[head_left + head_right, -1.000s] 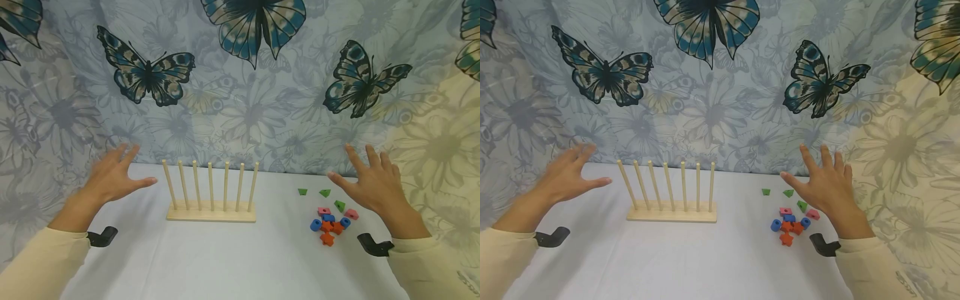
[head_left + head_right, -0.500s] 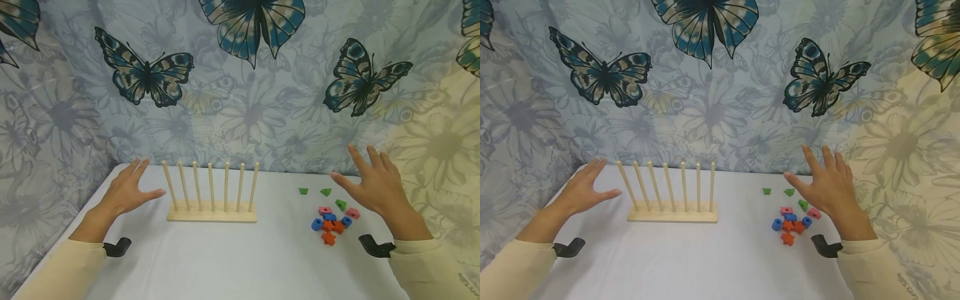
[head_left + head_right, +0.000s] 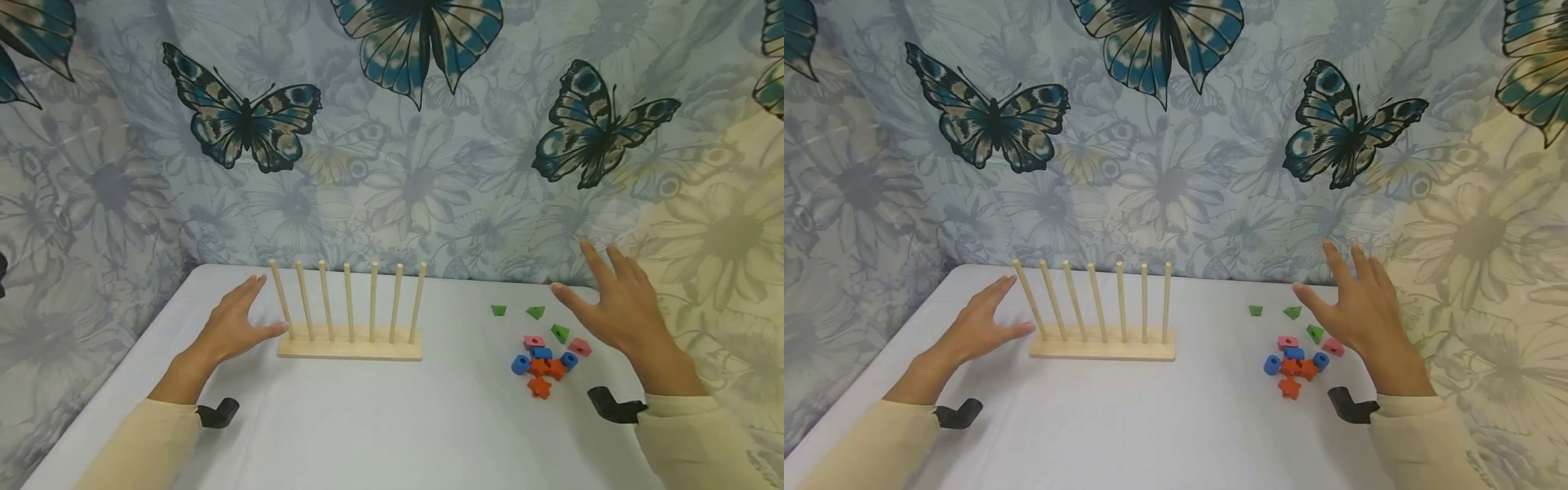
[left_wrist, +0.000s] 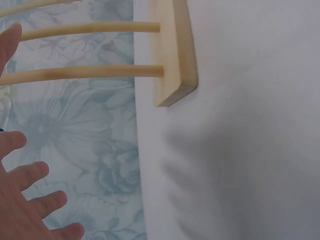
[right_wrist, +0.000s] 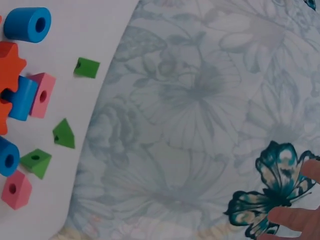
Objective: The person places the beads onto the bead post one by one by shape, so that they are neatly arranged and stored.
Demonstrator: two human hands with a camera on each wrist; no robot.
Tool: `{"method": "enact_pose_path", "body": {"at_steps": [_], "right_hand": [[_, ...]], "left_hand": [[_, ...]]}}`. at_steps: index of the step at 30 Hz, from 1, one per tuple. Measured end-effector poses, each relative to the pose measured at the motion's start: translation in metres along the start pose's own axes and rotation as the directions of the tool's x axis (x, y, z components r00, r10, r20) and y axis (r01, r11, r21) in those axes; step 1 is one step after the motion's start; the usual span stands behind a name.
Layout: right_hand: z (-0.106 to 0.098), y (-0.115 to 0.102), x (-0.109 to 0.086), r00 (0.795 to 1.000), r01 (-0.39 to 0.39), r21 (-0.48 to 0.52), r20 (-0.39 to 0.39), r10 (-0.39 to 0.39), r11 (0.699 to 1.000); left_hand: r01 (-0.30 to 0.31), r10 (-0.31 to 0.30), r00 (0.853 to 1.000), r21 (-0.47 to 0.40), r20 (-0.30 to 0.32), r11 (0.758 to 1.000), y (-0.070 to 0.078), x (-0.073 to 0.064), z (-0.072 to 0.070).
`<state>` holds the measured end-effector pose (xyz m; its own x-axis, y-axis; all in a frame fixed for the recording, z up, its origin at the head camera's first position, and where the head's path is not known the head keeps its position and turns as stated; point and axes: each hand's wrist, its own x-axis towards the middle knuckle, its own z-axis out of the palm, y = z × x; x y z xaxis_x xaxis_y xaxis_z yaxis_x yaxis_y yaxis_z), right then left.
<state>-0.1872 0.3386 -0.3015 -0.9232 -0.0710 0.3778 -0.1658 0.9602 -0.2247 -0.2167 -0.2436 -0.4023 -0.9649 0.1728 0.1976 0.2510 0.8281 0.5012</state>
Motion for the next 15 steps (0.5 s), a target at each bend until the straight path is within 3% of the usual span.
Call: {"method": "enact_pose_path", "body": {"at_steps": [8, 15], "right_hand": [[0.013, 0.009, -0.001, 0.999, -0.024, 0.056, -0.022, 0.025, 0.998], [0.028, 0.02, -0.004, 0.999, -0.014, 0.093, -0.027, 0.017, 0.996]], "left_hand": [[-0.006, 0.008, 1.0, -0.083, 0.017, 0.997, -0.006, 0.001, 0.02], [0.026, -0.015, 0.998, -0.162, 0.064, 0.986, -0.008, -0.001, 0.033]]}}
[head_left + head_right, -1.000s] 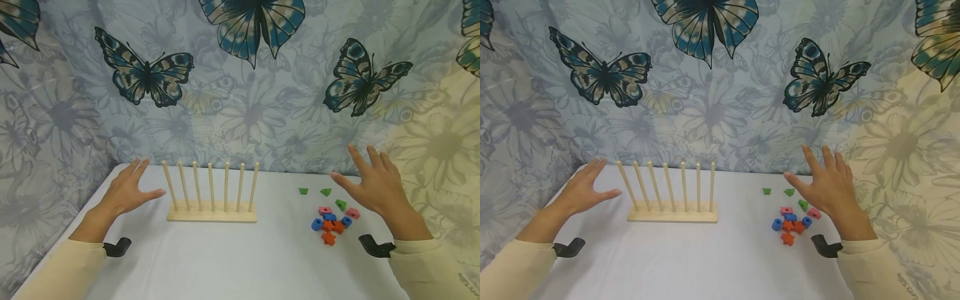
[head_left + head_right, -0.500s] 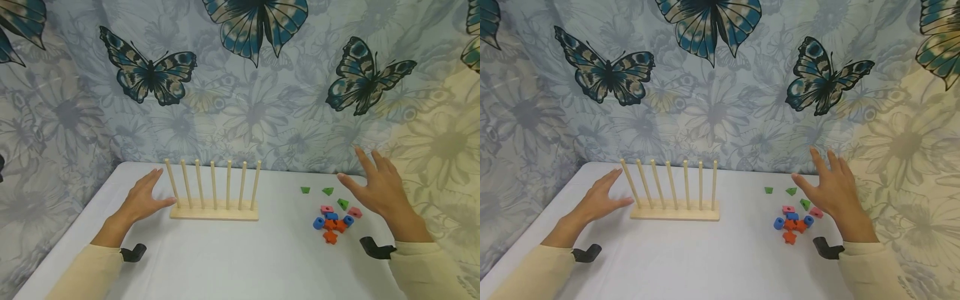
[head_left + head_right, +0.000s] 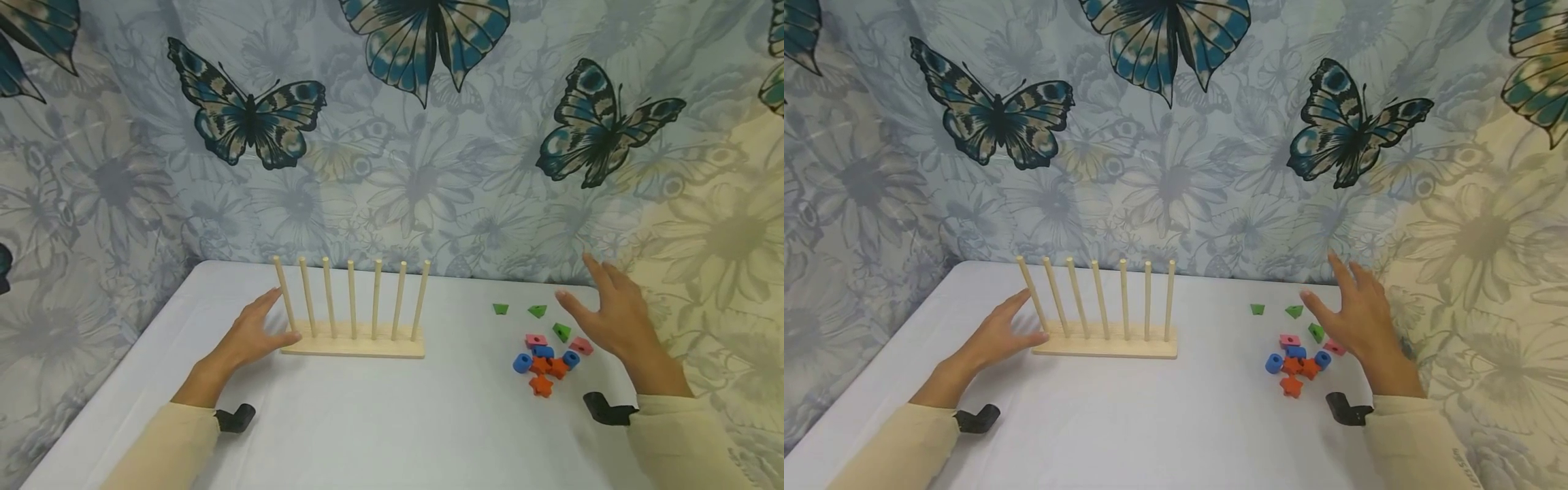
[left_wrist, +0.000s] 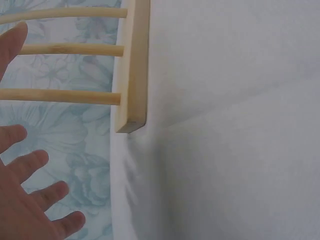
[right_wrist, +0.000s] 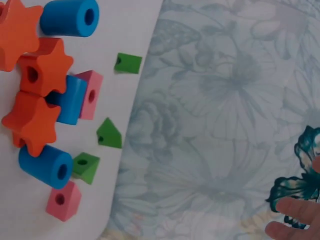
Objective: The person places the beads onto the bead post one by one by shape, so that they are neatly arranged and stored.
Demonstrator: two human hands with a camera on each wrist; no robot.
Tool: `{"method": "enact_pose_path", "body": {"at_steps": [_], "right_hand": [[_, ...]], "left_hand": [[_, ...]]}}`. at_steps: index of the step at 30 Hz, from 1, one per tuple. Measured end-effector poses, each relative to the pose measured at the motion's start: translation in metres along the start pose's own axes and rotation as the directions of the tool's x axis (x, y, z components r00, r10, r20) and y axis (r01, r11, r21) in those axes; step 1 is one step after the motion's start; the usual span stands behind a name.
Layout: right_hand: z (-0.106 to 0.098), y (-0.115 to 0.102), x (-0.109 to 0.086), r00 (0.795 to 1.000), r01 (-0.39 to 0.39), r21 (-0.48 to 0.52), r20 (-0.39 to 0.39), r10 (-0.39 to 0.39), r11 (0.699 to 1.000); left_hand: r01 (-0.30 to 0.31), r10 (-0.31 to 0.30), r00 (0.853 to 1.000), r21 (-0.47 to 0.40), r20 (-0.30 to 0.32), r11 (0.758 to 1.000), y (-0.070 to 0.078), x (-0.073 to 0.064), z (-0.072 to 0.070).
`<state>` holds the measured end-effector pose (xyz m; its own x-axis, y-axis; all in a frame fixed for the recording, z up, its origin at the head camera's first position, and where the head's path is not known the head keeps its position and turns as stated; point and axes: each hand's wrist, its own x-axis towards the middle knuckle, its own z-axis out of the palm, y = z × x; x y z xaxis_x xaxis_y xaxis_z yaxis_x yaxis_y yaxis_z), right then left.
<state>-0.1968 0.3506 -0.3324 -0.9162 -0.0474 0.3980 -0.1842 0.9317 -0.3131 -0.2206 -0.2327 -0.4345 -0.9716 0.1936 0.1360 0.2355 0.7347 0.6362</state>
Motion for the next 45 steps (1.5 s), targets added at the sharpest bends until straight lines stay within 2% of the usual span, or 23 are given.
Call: {"method": "enact_pose_path", "body": {"at_steps": [8, 15, 20, 28, 33, 38, 42, 45], "right_hand": [[0.01, 0.011, -0.006, 1.0, -0.016, 0.03, 0.014, 0.015, 0.999], [0.022, 0.02, -0.012, 1.0, -0.002, 0.062, -0.01, 0.003, 0.998], [0.031, 0.032, -0.018, 1.0, -0.004, 0.103, -0.025, 0.006, 0.995], [0.043, 0.046, -0.028, 0.99, -0.138, 0.117, 0.037, 0.135, 0.983], [0.051, 0.056, -0.03, 0.978, -0.207, 0.141, 0.059, 0.2, 0.968], [0.058, 0.071, -0.033, 0.964, -0.263, 0.152, 0.087, 0.253, 0.953], [0.063, 0.079, -0.036, 0.942, -0.324, 0.156, 0.145, 0.303, 0.933], [0.067, 0.083, -0.039, 0.916, -0.384, 0.169, 0.191, 0.352, 0.908]], "left_hand": [[0.018, -0.017, 1.0, -0.043, 0.018, 0.999, -0.004, 0.002, 0.014], [0.033, -0.031, 0.998, -0.02, 0.053, 0.999, -0.013, 0.002, 0.022], [0.064, -0.063, 0.995, -0.011, 0.073, 0.998, -0.015, 0.001, 0.026], [0.115, -0.117, 0.991, 0.037, 0.064, 0.993, -0.018, -0.002, 0.034], [0.074, -0.076, 0.997, 0.04, 0.032, 0.996, -0.021, -0.001, 0.037], [0.07, -0.07, 0.997, 0.041, 0.017, 0.997, -0.026, 0.0, 0.041], [0.064, -0.064, 0.998, 0.033, 0.0, 0.997, -0.029, -0.002, 0.044], [0.061, -0.061, 0.998, 0.031, -0.006, 0.998, -0.029, -0.003, 0.044]]}}
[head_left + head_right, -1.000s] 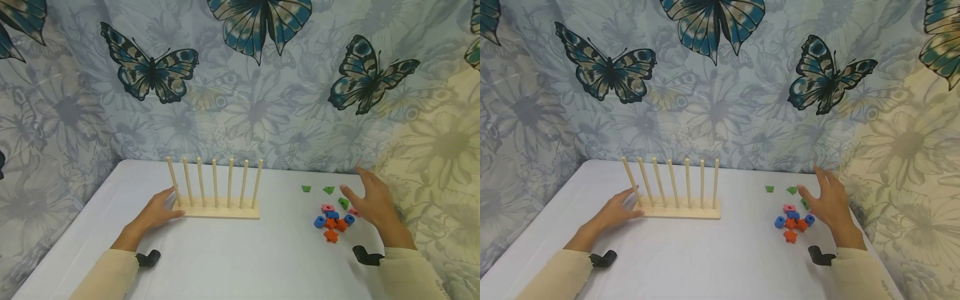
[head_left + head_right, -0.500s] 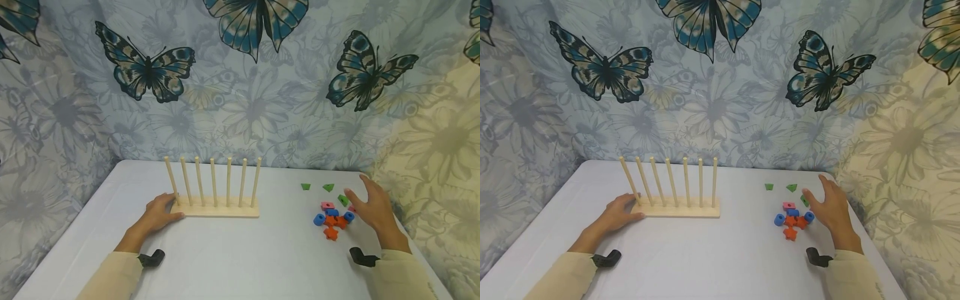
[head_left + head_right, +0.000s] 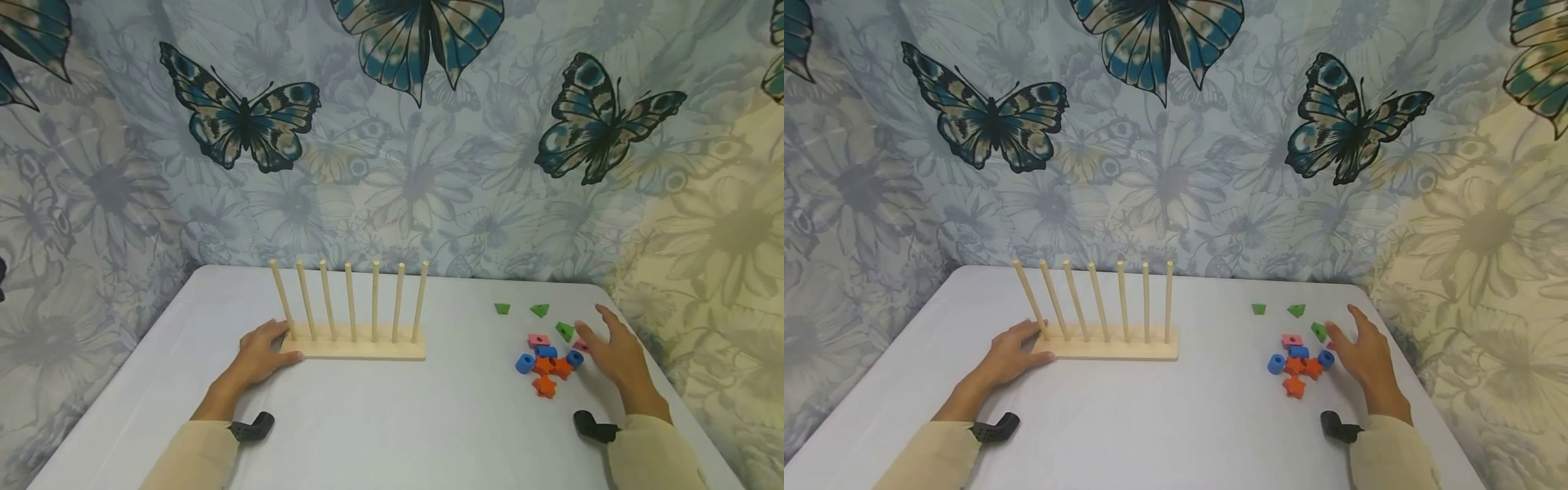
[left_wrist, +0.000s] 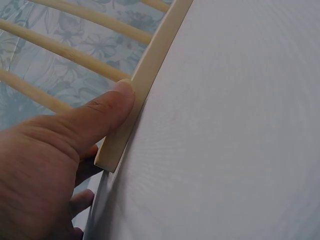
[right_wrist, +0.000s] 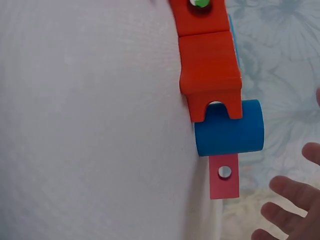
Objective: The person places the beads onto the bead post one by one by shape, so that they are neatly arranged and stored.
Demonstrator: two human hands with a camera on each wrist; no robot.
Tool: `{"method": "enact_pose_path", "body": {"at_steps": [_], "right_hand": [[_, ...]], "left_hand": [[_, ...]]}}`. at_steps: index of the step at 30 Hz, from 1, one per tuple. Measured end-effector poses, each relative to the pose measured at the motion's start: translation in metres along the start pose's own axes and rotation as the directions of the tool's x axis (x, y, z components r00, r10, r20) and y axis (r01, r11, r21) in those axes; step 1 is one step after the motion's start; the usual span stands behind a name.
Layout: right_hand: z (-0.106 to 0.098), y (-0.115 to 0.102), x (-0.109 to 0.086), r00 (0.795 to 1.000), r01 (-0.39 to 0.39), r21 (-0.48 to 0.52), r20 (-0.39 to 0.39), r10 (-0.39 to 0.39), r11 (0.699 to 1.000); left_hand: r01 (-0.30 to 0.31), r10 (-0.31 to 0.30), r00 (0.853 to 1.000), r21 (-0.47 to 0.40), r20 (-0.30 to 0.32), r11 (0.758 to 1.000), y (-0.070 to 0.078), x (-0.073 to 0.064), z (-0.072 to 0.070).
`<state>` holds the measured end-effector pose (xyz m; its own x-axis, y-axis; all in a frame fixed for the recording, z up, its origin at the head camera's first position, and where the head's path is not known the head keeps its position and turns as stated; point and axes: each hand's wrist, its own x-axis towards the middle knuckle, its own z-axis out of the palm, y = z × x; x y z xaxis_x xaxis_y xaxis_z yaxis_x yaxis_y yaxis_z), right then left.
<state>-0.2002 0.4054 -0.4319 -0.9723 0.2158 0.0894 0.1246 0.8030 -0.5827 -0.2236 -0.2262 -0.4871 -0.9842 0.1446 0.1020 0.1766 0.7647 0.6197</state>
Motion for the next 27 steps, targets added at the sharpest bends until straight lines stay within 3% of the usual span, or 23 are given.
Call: {"method": "enact_pose_path", "body": {"at_steps": [13, 22, 27], "right_hand": [[0.01, 0.032, -0.01, 0.993, -0.109, 0.167, -0.016, 0.113, 0.98], [0.02, 0.032, -0.005, 0.989, -0.142, 0.076, 0.06, 0.137, 0.987], [0.023, 0.035, -0.004, 0.993, -0.102, -0.009, 0.061, 0.103, 0.995]], "left_hand": [[-0.013, 0.013, 1.0, -0.042, 0.003, 0.999, 0.0, 0.002, 0.009], [-0.029, 0.028, 0.999, -0.03, -0.022, 0.999, -0.006, -0.002, 0.004], [-0.024, 0.024, 1.0, -0.035, -0.01, 0.999, -0.005, -0.003, 0.005]]}}
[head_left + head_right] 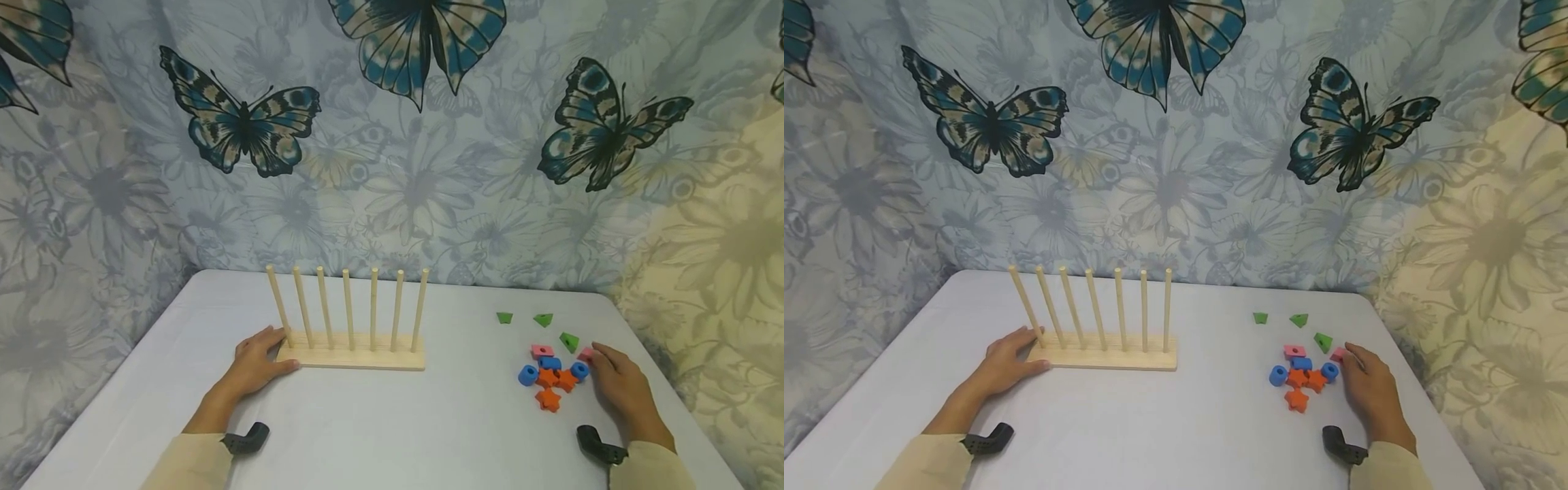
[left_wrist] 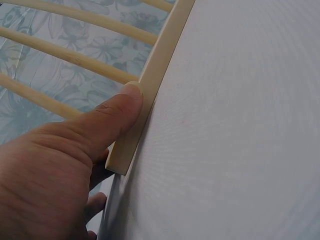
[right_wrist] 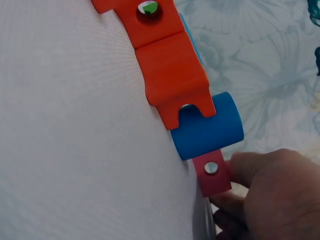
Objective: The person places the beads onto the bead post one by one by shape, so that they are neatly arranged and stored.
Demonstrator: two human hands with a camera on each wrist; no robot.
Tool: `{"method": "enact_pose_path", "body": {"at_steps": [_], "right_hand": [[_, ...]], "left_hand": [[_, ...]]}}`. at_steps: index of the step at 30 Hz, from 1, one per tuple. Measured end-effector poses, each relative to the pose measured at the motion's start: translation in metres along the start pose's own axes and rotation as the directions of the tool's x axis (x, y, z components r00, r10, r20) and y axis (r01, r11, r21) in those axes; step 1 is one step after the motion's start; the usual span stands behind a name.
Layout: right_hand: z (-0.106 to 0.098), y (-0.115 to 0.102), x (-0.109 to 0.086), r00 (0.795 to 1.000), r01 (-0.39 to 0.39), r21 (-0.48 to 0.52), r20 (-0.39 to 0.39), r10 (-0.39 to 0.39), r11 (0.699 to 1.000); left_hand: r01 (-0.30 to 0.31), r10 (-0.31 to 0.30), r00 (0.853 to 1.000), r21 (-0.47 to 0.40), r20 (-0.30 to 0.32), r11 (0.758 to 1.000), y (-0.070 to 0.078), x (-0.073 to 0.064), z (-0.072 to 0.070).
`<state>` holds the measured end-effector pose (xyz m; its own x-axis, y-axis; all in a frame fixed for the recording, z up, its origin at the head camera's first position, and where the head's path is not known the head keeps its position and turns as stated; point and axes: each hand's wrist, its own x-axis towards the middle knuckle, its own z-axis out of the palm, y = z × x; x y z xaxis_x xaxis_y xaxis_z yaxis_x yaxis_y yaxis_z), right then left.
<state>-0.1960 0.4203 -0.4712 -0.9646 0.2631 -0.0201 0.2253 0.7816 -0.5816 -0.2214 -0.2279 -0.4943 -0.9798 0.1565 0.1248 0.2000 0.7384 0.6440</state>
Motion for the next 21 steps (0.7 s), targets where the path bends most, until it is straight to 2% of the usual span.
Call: {"method": "enact_pose_path", "body": {"at_steps": [6, 13, 21], "right_hand": [[0.0028, 0.0033, 0.0017, 0.995, 0.08, -0.075, -0.047, -0.084, 0.994], [0.0053, 0.001, -0.0033, 0.996, 0.029, -0.072, -0.087, -0.035, 0.997], [0.0096, -0.0015, -0.0077, 0.977, 0.079, -0.091, -0.193, -0.095, 0.993]], "left_hand": [[-0.013, 0.013, 1.0, 0.008, -0.007, 1.0, 0.0025, -0.0003, -0.0012], [-0.016, 0.017, 1.0, 0.014, -0.016, 1.0, 0.0037, -0.002, -0.0012], [-0.016, 0.016, 1.0, 0.015, -0.014, 1.0, 0.0056, -0.0028, -0.0013]]}}
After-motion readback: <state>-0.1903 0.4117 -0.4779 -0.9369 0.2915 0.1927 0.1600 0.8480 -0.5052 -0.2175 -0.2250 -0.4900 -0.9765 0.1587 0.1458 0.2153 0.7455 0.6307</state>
